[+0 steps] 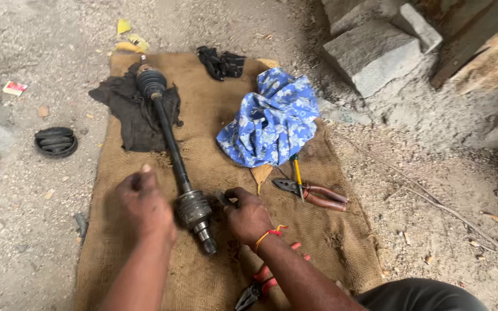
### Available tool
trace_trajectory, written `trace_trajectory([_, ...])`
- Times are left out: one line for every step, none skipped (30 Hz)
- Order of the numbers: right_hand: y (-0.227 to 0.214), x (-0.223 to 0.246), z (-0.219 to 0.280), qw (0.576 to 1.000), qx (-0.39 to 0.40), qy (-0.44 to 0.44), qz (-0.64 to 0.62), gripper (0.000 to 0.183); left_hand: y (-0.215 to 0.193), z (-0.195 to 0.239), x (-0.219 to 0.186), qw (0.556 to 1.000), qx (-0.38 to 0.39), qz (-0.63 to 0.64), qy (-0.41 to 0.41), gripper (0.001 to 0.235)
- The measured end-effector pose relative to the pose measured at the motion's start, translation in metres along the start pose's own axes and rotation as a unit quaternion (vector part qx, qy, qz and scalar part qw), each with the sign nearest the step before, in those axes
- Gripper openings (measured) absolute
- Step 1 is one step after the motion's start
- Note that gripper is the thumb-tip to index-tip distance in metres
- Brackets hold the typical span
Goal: The person cleans a mechanical shaft with a cloth, then uses a metal file to scrape and smooth the surface of the shaft's joint area. They repeatedly rotate the shaft and file different sections while seated on the ground.
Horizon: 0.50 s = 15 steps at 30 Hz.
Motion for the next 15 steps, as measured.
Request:
trace_trajectory([0.004, -0.001, 0.001, 1.000, 0.012, 0.009, 0.003, 0.041, 0.008, 0.000, 0.003, 1.000, -0.002, -0.013, -0.016, 0.046])
trace_trajectory([0.007, -0.003, 0.003, 1.000, 0.023, 0.019, 0.006, 0.042, 0.012, -0.002, 0.008, 0.999, -0.003, -0.026, -0.032, 0.046])
trace_trajectory([0.011, -0.005, 0.004, 0.999, 0.035, 0.029, 0.010, 0.043, 0.015, -0.007, 0.008, 0.999, -0.006, -0.033, -0.007, 0.050])
trace_trajectory([0.013, -0.002, 0.004, 0.999, 0.033, 0.015, 0.009, 0.041, 0.024, -0.011, 0.010, 0.999, -0.009, -0.040, 0.018, 0.053])
trace_trajectory([0.015, 0.000, 0.004, 0.999, 0.032, 0.001, 0.008, 0.040, 0.032, -0.017, 0.014, 0.998, -0.011, -0.047, 0.043, 0.056])
trace_trajectory([0.018, 0.001, 0.004, 0.999, 0.030, -0.012, 0.007, 0.039, 0.035, -0.021, 0.017, 0.989, -0.019, -0.112, 0.098, 0.057])
trace_trajectory([0.020, 0.001, 0.003, 0.999, 0.030, -0.019, 0.001, 0.039, 0.038, -0.024, 0.021, 0.972, -0.027, -0.177, 0.153, 0.058])
trace_trajectory([0.022, -0.001, 0.002, 0.999, 0.029, -0.023, -0.005, 0.039, 0.044, -0.027, 0.025, 0.948, -0.031, -0.241, 0.207, 0.060])
trace_trajectory([0.023, -0.003, 0.001, 0.999, 0.028, -0.027, -0.011, 0.038, 0.046, -0.034, 0.029, 0.940, -0.041, -0.251, 0.228, 0.060])
trace_trajectory([0.025, -0.004, 0.003, 0.998, 0.034, -0.038, -0.022, 0.037, 0.041, -0.040, 0.033, 0.931, -0.056, -0.262, 0.246, 0.059])
trace_trajectory([0.025, -0.004, 0.005, 0.997, 0.040, -0.048, -0.034, 0.037, 0.036, -0.043, 0.036, 0.922, -0.070, -0.274, 0.264, 0.059])
trace_trajectory([0.028, 0.008, 0.000, 0.995, 0.042, -0.069, -0.054, 0.036, 0.030, -0.047, 0.031, 0.904, -0.081, -0.292, 0.302, 0.056])
trace_trajectory([0.031, 0.016, 0.002, 0.994, 0.052, -0.076, -0.052, 0.037, 0.021, -0.043, 0.028, 0.883, -0.092, -0.310, 0.339, 0.054])
trace_trajectory([0.029, 0.018, 0.005, 0.994, 0.053, -0.078, -0.049, 0.039, 0.023, -0.040, 0.022, 0.861, -0.094, -0.325, 0.379, 0.052])
trace_trajectory([0.028, 0.021, 0.007, 0.994, 0.054, -0.080, -0.045, 0.041, 0.027, -0.049, 0.016, 0.869, -0.091, -0.312, 0.372, 0.052])
Point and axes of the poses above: each hand's wrist, its own z-axis away from the middle knuckle, its own y-axis out of the palm, x = y × z, the point moved 9 cm from there along -z, towards the middle knuckle, and after that the axes turned 11 degrees about -x, right-handed, at the moved point
